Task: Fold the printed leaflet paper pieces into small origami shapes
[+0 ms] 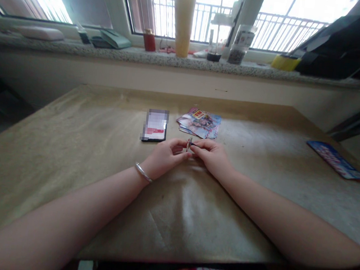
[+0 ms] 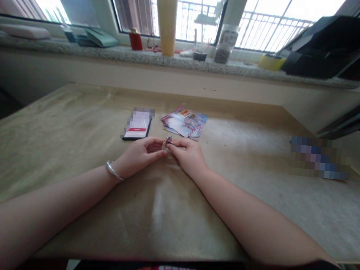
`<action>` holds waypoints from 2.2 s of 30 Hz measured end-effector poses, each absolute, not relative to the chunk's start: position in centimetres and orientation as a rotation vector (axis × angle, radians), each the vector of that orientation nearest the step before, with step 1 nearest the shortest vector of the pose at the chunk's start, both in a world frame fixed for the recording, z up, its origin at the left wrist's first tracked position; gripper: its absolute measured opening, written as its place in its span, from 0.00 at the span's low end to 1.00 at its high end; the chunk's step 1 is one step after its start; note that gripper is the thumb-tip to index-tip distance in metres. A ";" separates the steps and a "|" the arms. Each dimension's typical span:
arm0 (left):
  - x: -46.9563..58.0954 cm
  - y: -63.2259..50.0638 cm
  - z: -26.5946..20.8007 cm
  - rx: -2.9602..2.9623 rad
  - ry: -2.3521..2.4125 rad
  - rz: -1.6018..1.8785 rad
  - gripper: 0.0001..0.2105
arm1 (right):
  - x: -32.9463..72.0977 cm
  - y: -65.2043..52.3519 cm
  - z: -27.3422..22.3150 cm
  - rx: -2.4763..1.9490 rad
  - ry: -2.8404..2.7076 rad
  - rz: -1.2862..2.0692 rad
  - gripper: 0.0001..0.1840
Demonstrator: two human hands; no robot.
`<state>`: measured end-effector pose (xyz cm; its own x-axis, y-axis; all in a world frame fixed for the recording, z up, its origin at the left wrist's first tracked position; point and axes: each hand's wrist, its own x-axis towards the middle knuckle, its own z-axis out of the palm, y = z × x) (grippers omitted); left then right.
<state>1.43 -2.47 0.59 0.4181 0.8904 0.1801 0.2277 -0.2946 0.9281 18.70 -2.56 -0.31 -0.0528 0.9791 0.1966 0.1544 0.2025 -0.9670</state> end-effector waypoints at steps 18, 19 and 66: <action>1.3 -2.3 1.5 1.862 1.215 0.895 0.14 | 18.5 -2.6 -0.5 -1.147 -1.473 0.995 0.09; 1.3 -2.2 1.5 1.827 1.218 0.910 0.13 | 18.5 -2.5 -0.5 -1.150 -1.447 1.035 0.10; 0.9 -1.4 1.1 1.600 1.123 0.815 0.17 | 19.4 -2.1 -0.1 -1.174 -1.378 1.455 0.20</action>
<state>0.93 -1.43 1.12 0.3477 0.9375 -0.0113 0.2802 -0.0925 0.9555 19.42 -2.12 -0.13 -0.2529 0.9624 -0.0996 0.0477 -0.0904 -0.9948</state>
